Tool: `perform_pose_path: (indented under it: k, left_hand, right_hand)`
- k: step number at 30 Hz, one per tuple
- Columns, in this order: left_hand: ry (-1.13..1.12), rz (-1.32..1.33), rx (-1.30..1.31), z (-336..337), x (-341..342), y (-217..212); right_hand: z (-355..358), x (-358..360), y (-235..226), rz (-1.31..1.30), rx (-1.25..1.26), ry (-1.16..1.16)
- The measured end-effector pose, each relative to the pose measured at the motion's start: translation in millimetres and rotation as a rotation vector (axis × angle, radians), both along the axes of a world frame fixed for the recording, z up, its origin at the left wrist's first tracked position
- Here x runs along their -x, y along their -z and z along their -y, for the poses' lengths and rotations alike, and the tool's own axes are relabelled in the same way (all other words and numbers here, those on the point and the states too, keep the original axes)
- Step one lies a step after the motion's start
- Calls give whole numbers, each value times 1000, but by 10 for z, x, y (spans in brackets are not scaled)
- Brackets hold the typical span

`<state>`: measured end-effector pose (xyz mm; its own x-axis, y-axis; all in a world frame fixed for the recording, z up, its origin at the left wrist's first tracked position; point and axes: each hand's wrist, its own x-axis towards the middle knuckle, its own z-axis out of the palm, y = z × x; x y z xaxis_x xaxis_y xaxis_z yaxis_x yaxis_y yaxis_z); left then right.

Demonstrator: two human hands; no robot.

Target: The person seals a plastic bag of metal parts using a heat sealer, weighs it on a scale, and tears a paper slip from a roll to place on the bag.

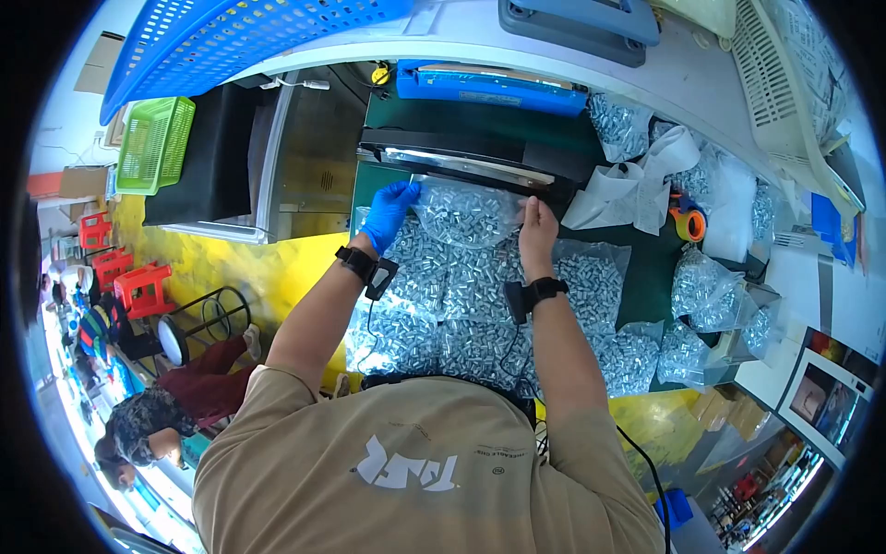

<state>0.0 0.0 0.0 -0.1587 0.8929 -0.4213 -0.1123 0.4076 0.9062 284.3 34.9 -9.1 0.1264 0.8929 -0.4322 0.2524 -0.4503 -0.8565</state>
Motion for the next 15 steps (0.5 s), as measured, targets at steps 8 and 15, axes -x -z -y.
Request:
perform_pose_path:
  k: [8, 15]
  left_hand:
    - [-48, -108, -163, -257, -76, -175]
    - [-245, -109, -140, -500, -152, -24]
  right_hand:
    - [-192, -14, -368, 490, -748, -151]
    - [-482, 52, -295, 851, -1017, -77]
